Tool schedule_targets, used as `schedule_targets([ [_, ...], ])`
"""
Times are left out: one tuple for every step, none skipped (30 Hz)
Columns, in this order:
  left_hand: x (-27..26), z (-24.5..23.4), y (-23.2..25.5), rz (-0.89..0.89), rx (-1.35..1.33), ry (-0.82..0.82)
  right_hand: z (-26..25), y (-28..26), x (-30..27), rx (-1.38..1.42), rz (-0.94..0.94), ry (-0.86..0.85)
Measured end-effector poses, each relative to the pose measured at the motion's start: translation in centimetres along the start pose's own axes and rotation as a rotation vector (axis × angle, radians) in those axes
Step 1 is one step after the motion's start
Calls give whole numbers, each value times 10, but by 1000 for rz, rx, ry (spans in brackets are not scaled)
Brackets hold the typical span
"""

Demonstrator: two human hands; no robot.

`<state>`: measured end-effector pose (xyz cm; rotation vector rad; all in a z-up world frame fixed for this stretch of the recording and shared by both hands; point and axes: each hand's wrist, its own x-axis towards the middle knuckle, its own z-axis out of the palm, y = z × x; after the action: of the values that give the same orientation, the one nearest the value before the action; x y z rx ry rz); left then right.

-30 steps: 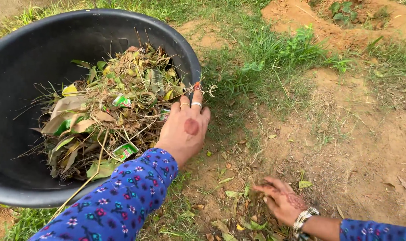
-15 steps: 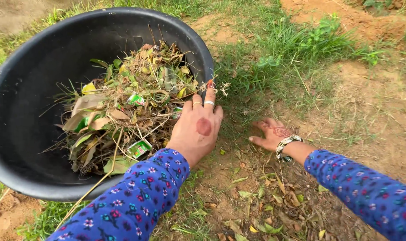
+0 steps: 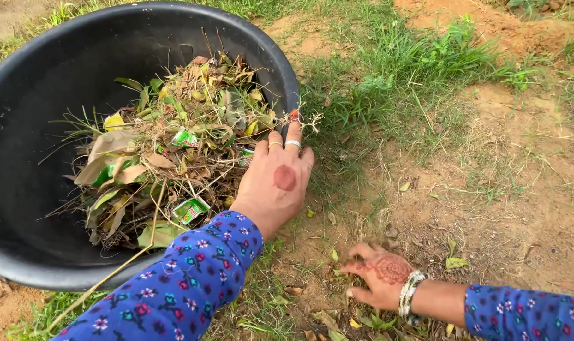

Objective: The person gathers dry leaves, twigs, and small pieces of trash from the ground by hand and places them into a black plastic tub.

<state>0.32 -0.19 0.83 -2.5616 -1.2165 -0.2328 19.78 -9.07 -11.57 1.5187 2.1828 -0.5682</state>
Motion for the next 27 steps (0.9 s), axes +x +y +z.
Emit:
schedule_targets([
  [0,-1,0,-9,7,-36,-1,2,6,41,-12,33],
  [0,-2,1,-18,14,-72,-2,5,13,82,-23,66],
  [0,-2,1,-19,16,-73,-9,10,29,82,-26,67],
  [0,-1,1,-25,28,-74,-15,15,45,106,-35,192],
  [1,-1,1,-28,41,-76,-21,21,61,132,-42,318],
  [2,0,1,-27,44,-78,-31,18,70,135,-44,320],
  [2,0,1,-23,41,-65,-41,15,80,130,-42,354],
  [3,0,0,-19,39,-52,-51,12,89,126,-41,389],
  [3,0,0,-17,44,-57,-53,6,89,132,-44,391],
  [3,0,0,-17,61,-62,-55,0,90,103,14,292],
  [3,0,1,-18,73,-66,-57,-5,89,70,77,190],
  [3,0,1,-17,72,-70,-50,-10,82,73,77,187],
  [2,0,1,-24,50,-55,-43,-15,75,11,57,139],
  [1,0,1,-31,29,-39,-35,-20,69,-50,37,92],
  [0,-1,0,-34,26,-44,-22,-15,61,-51,35,86],
  [-1,-2,-1,-30,32,-68,-8,-11,53,-79,-124,145],
  [-1,-2,0,-25,32,-91,7,-4,43,-108,-279,203],
  [-3,0,0,-28,23,-94,16,-2,27,-109,-279,194],
  [-3,3,0,-22,16,-25,24,2,12,-99,-372,194],
  [-2,5,0,-17,8,43,32,6,-4,-88,-465,192],
  [-3,5,0,-20,2,45,37,11,-15,-91,-463,187],
  [-3,5,0,-16,0,69,41,16,-27,-84,-536,188],
  [-4,6,-1,-14,0,91,46,20,-38,-75,-613,190],
  [-4,5,-1,-17,-3,91,45,21,-38,-77,-613,186],
  [-5,3,-1,-20,10,56,45,20,-38,-59,-567,142],
  [-5,2,-1,-24,22,20,45,20,-39,-41,-521,97],
  [-5,3,-1,-23,20,19,35,11,-33,-41,-520,95],
])
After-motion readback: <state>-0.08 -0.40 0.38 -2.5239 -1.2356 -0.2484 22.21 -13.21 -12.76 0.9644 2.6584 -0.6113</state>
